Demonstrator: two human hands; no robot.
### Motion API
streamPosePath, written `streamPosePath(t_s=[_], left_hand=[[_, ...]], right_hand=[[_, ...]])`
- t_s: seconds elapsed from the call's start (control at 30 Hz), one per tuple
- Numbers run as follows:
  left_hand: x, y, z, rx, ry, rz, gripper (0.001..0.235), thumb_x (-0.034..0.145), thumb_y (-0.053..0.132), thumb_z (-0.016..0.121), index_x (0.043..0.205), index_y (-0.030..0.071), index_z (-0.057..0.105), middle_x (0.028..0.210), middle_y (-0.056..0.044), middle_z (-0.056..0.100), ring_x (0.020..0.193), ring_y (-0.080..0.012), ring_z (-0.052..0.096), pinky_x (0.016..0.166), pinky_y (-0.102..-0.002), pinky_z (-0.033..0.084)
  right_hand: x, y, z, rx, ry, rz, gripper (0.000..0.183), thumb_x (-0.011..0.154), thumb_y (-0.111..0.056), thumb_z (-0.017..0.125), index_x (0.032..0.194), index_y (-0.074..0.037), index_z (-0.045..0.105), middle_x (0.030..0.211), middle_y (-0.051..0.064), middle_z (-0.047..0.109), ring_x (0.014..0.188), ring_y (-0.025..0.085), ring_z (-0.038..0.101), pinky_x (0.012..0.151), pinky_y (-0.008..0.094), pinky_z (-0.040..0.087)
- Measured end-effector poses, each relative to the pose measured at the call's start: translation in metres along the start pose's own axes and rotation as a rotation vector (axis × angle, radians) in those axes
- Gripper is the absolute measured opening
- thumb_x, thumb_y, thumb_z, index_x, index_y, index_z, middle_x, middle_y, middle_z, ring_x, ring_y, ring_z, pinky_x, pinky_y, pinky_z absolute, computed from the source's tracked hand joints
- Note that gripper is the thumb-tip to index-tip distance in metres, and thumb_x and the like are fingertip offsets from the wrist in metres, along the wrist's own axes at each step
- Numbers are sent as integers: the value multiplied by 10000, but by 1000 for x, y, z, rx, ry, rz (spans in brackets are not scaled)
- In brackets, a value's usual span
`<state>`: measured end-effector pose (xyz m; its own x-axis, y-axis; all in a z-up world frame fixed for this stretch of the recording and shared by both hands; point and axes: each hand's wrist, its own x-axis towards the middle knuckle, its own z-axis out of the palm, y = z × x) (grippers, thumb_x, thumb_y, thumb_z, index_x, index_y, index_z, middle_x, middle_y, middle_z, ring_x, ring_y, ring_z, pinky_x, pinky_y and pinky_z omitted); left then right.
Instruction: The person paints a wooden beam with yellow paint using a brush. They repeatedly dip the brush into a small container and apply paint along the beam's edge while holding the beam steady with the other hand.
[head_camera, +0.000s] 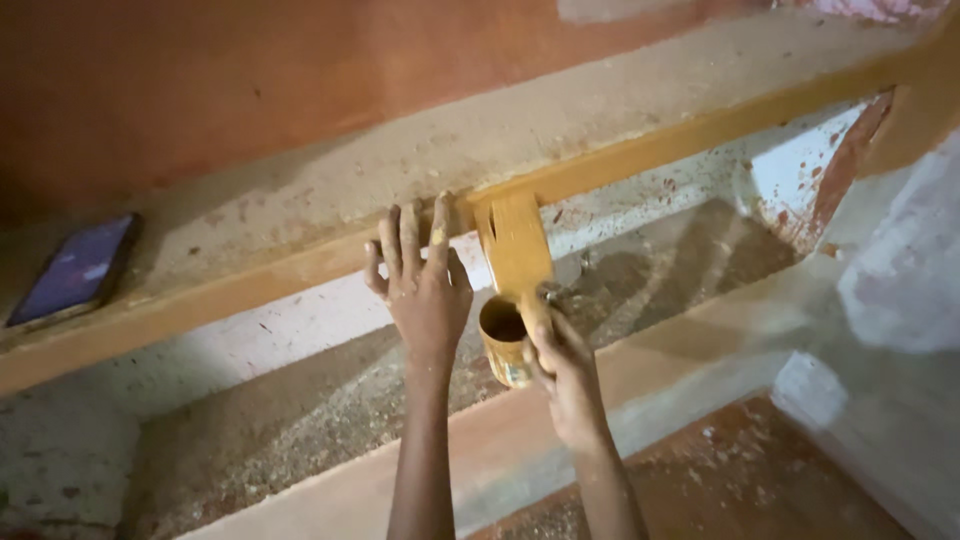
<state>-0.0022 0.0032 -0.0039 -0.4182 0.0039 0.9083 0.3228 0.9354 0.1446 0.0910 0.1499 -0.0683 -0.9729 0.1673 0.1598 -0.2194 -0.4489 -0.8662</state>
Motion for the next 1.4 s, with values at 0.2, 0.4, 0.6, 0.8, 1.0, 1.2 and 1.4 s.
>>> streamPosePath(t_s=[0.2,0.4,0.6,0.8,1.0,1.2,1.4], left_hand=[[9,0,-1,13,60,34,696,887,65,662,1539,266,524,1516,-91,553,1467,-290,440,1227,-470,199],[-1,-2,4,10,23,22,691,878,58,668,1529,255,544,1504,-98,560,1463,-292,457,1232,-478,193],[5,-1,9,38,103,32,641,896,62,671,1498,256,566,1504,-80,565,1457,-299,462,1235,-466,189],[-2,0,12,53,71,14,661,878,55,665,1501,254,575,1490,-69,575,1458,-284,470,1235,-465,178],[7,-1,14,41,115,34,621,899,70,671,1485,247,570,1500,-80,574,1457,-282,468,1232,-473,180],[-3,-2,28,126,138,17,633,901,57,666,1491,274,594,1471,-57,588,1439,-279,485,1224,-474,190],[3,-8,64,255,335,47,536,970,94,673,1460,297,596,1441,-33,598,1411,-277,516,1206,-492,190]], right_hand=[[-18,-9,-4,26,21,-28,485,956,-340,626,1311,-9,612,712,-19,547,441,20,321,366,206,205],[11,-3,-6,66,-43,-22,490,988,-282,610,1394,-11,567,760,-27,544,486,13,347,408,194,233],[-14,-6,-9,59,13,56,507,949,-305,599,1373,-26,595,726,-7,566,418,16,312,359,186,214],[11,-5,3,1,-74,-39,484,976,-281,604,1372,-3,592,766,-4,581,472,23,376,375,199,249],[-15,-5,-9,22,1,44,458,979,-282,588,1336,-1,647,721,-7,560,442,10,325,377,185,216],[17,3,-13,28,-64,-63,446,984,-247,595,1365,-15,587,758,-13,566,467,18,340,386,195,237],[-9,5,-28,-7,50,84,492,942,-303,598,1356,-39,633,703,-19,550,423,16,315,348,197,207]])
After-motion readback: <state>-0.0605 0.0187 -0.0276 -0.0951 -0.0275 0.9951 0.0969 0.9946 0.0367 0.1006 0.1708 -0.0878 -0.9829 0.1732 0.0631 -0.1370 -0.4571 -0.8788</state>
